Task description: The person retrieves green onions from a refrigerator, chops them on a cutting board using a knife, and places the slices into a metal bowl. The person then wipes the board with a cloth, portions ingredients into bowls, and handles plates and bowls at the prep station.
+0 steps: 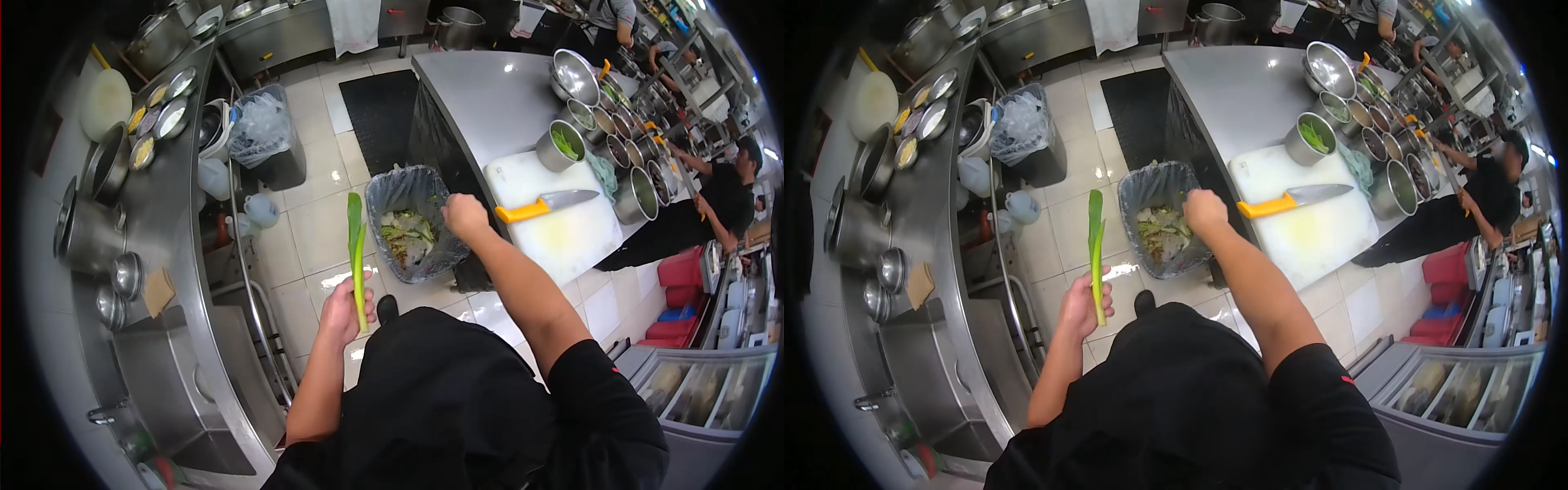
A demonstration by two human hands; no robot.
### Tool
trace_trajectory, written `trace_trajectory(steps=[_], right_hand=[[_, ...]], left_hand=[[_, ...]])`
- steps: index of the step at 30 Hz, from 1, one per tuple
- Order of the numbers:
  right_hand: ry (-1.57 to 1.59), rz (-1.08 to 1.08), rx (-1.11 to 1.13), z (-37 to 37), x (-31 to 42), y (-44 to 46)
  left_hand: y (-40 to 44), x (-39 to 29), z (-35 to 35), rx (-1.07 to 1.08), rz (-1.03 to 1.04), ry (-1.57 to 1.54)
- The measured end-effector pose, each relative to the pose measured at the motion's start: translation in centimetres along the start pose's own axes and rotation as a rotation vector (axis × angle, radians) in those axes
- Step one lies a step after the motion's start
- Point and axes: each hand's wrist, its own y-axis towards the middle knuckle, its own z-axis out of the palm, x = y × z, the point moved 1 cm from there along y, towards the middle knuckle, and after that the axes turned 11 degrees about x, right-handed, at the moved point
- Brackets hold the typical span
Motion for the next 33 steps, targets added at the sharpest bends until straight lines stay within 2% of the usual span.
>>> trace_trajectory(steps=[3, 6, 8, 10, 12, 14, 20, 25, 28, 31, 33], right_hand=[[0.040, 0.052, -0.006, -0.3, -0.1, 0.6], [0.210, -0.220, -0.069, 0.7, 0.2, -1.0], [0.239, -0.612, -0.202, 0.5, 0.5, -3.3], [0.160, -0.743, -0.242, -1.6, 1.1, -7.0], [-0.069, -0.799, -0.350, -2.9, -0.1, -9.0], [-0.154, -0.722, -0.366, -3.8, -2.5, -10.5], [-0.029, -0.538, -0.779, -5.9, -13.3, -15.4], [-0.037, -0.367, -0.961, -6.5, -20.7, -17.0], [-0.032, -0.311, -1.036, -6.2, -24.0, -16.5], [0.004, -0.244, -0.937, -4.9, -26.2, -14.9], [-0.025, -0.175, -0.757, -2.5, -28.0, -13.3]], left_hand=[[2.1, -1.6, -0.8, 0.129, 0.008, 0.009], [4.1, -3.0, 0.7, 0.120, 0.015, 0.156], [5.7, -3.5, 2.2, 0.142, -0.021, 0.193], [7.6, -3.7, 4.6, 0.173, -0.060, 0.287], [9.4, -3.6, 7.6, 0.227, -0.110, 0.397], [11.1, -2.9, 11.3, 0.322, -0.155, 0.498], [16.3, 1.0, 22.8, 0.681, -0.199, 0.671], [19.2, 4.4, 31.2, 0.749, -0.328, 0.847], [21.3, 6.5, 33.7, 0.715, -0.302, 0.913], [24.4, 7.4, 34.2, 0.689, -0.036, 1.518], [24.7, 7.0, 33.8, 0.505, 0.324, 1.786]])
